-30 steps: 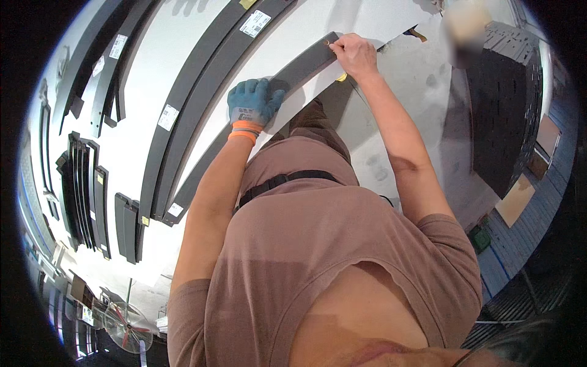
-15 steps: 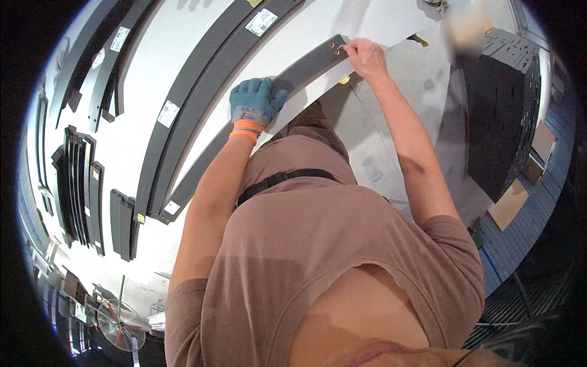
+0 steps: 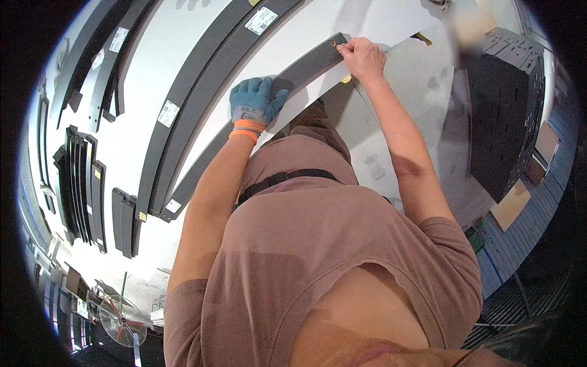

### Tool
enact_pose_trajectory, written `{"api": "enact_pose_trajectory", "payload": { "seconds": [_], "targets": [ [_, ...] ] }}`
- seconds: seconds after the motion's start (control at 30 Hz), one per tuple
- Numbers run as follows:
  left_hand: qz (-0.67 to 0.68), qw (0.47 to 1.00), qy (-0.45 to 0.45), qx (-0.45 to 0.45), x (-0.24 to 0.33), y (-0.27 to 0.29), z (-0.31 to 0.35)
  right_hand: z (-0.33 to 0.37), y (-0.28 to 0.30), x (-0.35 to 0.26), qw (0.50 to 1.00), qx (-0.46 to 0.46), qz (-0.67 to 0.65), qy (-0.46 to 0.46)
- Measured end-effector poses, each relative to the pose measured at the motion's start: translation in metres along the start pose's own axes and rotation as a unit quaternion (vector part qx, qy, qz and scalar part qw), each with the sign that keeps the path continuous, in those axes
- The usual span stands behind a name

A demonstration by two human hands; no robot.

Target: The person applies small yellow adhesive tape pieces to the ends of several long dark metal bars arranged on a white table. They pick up each bar, place tape on the ends, and return the bar to the table, repeating the process for multiple bars.

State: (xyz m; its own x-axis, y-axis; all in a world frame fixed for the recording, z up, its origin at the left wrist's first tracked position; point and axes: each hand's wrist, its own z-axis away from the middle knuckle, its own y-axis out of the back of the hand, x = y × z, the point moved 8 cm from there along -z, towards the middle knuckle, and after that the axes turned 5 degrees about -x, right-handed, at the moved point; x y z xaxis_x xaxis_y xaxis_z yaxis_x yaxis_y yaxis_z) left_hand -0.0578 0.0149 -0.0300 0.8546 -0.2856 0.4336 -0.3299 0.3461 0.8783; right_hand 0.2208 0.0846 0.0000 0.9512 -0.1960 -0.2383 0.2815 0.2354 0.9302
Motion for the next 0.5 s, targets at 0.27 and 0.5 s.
{"api": "enact_pose_trajectory", "payload": {
  "seconds": [0.27,0.5],
  "targets": [
    [0.003,1.0,-0.001,0.001,0.0,0.003,-0.001,-0.011,-0.001,-0.009,0.996,-0.018,0.063,0.067],
    [-0.005,1.0,-0.015,0.026,0.001,0.004,0.001,-0.012,-0.005,-0.009,0.991,0.005,0.082,0.102]
  ]
}}
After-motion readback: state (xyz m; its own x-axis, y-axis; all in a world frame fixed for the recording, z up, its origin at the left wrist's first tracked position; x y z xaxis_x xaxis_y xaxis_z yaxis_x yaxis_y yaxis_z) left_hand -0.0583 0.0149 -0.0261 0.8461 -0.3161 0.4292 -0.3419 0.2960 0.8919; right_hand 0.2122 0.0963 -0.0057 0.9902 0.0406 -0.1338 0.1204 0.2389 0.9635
